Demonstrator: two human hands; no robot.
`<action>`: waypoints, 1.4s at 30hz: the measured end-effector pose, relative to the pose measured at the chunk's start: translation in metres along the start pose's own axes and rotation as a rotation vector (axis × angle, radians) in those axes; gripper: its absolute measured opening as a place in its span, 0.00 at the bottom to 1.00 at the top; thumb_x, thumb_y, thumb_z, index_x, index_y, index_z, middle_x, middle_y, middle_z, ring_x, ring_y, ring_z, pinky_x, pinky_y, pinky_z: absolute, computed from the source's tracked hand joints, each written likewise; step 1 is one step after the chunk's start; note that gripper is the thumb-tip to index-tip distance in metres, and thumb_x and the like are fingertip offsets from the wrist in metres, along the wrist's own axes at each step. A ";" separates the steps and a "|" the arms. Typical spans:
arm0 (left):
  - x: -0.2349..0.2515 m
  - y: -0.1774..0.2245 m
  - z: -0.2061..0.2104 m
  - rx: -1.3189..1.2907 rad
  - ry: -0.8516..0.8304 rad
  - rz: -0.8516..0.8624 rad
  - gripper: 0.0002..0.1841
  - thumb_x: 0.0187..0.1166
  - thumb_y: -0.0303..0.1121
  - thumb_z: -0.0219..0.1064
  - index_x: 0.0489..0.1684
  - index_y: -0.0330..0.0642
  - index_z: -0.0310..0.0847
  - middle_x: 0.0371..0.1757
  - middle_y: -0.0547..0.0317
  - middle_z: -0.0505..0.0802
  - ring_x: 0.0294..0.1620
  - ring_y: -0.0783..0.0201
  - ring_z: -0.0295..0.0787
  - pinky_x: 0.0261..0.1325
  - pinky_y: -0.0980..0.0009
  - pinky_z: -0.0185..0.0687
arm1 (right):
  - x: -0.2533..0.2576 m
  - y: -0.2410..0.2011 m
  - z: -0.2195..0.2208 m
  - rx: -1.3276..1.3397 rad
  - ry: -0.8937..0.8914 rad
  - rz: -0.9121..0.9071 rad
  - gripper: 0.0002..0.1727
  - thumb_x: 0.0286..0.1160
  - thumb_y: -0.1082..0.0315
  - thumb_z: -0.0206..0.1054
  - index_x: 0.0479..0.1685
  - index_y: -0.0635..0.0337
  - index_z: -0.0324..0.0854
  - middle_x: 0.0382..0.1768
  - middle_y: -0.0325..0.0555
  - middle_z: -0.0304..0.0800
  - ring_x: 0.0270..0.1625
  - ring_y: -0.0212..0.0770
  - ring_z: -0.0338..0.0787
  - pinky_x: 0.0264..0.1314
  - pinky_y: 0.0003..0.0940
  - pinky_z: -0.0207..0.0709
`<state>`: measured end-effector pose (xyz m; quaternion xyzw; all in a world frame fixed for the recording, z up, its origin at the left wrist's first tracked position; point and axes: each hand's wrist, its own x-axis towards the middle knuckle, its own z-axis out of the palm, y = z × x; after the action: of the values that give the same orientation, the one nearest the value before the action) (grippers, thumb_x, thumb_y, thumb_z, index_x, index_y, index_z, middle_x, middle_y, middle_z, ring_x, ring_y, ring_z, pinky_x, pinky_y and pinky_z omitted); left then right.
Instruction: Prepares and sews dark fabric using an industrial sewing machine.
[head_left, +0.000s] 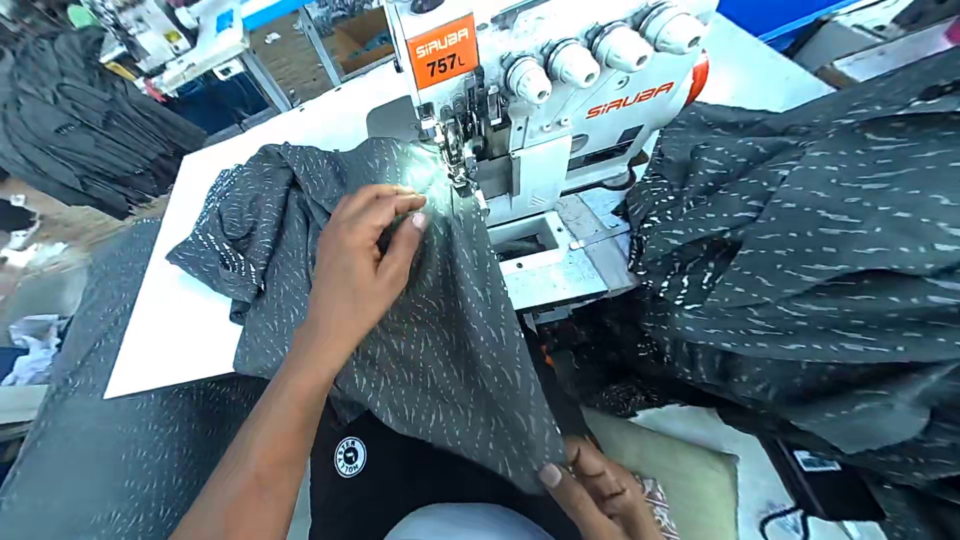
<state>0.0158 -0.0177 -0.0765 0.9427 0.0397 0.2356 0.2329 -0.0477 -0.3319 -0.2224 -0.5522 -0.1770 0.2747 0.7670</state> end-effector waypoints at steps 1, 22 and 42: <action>0.004 -0.001 0.003 0.065 -0.051 -0.035 0.19 0.91 0.44 0.56 0.65 0.46 0.88 0.71 0.60 0.88 0.74 0.59 0.80 0.76 0.57 0.74 | -0.002 -0.001 0.001 0.015 0.008 0.001 0.08 0.84 0.71 0.64 0.47 0.46 0.87 0.40 0.26 0.94 0.41 0.20 0.90 0.45 0.21 0.85; 0.092 -0.069 0.024 0.254 -0.345 -0.098 0.39 0.89 0.59 0.37 0.94 0.44 0.54 0.96 0.52 0.56 0.98 0.50 0.40 0.93 0.37 0.35 | 0.104 -0.029 0.034 -0.058 0.116 -0.178 0.07 0.84 0.64 0.64 0.42 0.55 0.85 0.30 0.37 0.88 0.32 0.27 0.87 0.35 0.21 0.81; 0.029 0.000 0.022 -0.368 0.009 0.218 0.13 0.81 0.34 0.65 0.49 0.35 0.91 0.55 0.54 0.92 0.59 0.63 0.87 0.61 0.65 0.86 | 0.195 -0.074 0.063 -0.112 0.135 -0.130 0.11 0.90 0.64 0.59 0.43 0.61 0.81 0.28 0.49 0.91 0.25 0.42 0.92 0.27 0.33 0.88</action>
<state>0.0518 -0.0213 -0.0809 0.8819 -0.1052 0.2669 0.3741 0.0866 -0.1823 -0.1382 -0.5987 -0.1752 0.1762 0.7615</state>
